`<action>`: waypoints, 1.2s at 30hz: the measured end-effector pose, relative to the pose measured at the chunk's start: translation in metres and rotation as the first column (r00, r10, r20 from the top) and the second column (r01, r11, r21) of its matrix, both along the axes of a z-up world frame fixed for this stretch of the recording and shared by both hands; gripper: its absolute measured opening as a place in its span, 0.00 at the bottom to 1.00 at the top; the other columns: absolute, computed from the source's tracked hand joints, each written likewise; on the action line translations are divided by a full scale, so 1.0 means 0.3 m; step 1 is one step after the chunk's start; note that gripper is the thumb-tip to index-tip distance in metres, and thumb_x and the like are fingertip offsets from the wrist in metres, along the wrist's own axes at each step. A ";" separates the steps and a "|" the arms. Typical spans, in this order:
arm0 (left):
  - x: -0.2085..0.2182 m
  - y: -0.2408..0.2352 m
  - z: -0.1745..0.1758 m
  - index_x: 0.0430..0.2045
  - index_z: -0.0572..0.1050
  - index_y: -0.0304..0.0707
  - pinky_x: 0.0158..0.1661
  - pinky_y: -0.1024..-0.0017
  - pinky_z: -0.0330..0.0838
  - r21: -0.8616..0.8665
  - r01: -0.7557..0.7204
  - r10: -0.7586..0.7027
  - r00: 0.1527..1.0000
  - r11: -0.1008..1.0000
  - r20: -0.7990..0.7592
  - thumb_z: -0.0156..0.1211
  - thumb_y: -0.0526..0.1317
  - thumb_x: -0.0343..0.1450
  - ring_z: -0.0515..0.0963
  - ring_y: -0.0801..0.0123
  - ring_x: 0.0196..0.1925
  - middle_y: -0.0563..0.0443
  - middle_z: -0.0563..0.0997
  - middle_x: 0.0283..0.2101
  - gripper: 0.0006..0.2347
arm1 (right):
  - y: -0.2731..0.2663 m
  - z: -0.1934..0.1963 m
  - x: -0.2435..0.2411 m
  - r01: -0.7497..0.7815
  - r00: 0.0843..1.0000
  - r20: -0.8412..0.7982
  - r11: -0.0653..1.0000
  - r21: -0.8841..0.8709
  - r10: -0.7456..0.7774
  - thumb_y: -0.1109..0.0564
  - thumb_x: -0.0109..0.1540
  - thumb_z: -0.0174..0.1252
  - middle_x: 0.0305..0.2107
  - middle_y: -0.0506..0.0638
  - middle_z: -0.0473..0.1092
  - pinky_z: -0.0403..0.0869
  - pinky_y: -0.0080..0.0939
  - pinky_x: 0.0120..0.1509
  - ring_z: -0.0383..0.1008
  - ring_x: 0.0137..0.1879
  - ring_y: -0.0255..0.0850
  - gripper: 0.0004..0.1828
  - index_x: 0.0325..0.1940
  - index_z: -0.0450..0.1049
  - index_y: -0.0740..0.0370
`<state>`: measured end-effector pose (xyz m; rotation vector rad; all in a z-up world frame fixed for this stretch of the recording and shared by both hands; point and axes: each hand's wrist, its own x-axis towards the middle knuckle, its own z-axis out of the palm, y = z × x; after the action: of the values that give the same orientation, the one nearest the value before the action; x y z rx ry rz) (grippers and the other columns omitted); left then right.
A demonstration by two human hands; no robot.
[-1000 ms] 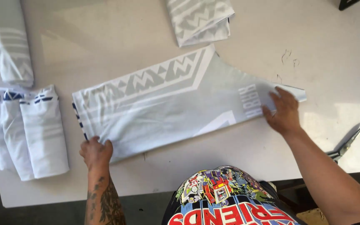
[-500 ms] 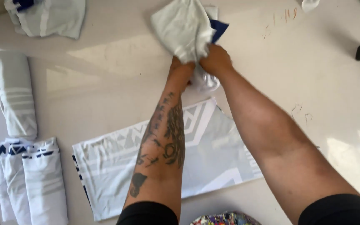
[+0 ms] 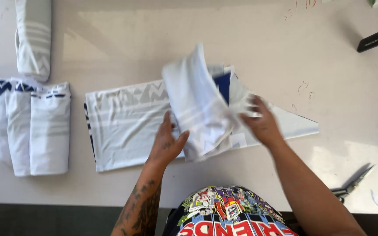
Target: Folding printed sports jerseys and cutting fabric components using scissors on a factory work table.
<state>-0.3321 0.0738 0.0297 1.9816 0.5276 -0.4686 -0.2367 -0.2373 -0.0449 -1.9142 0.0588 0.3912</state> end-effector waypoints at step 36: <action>-0.371 -0.112 -0.383 0.61 0.61 0.51 0.64 0.36 0.51 0.538 0.074 -0.084 0.996 0.840 -0.006 0.69 0.66 0.63 0.48 0.45 0.76 0.42 0.48 0.77 0.37 | -0.351 -0.140 -0.757 -0.145 0.984 -0.175 0.731 -0.667 0.036 0.46 0.67 0.53 0.64 0.48 0.73 0.71 0.57 0.63 0.78 0.55 0.50 0.33 0.76 0.67 0.56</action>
<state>-0.4433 0.0402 -0.0851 2.5555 0.6155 -0.3763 -0.4637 -0.3426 -0.0868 -2.6221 0.2379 0.6471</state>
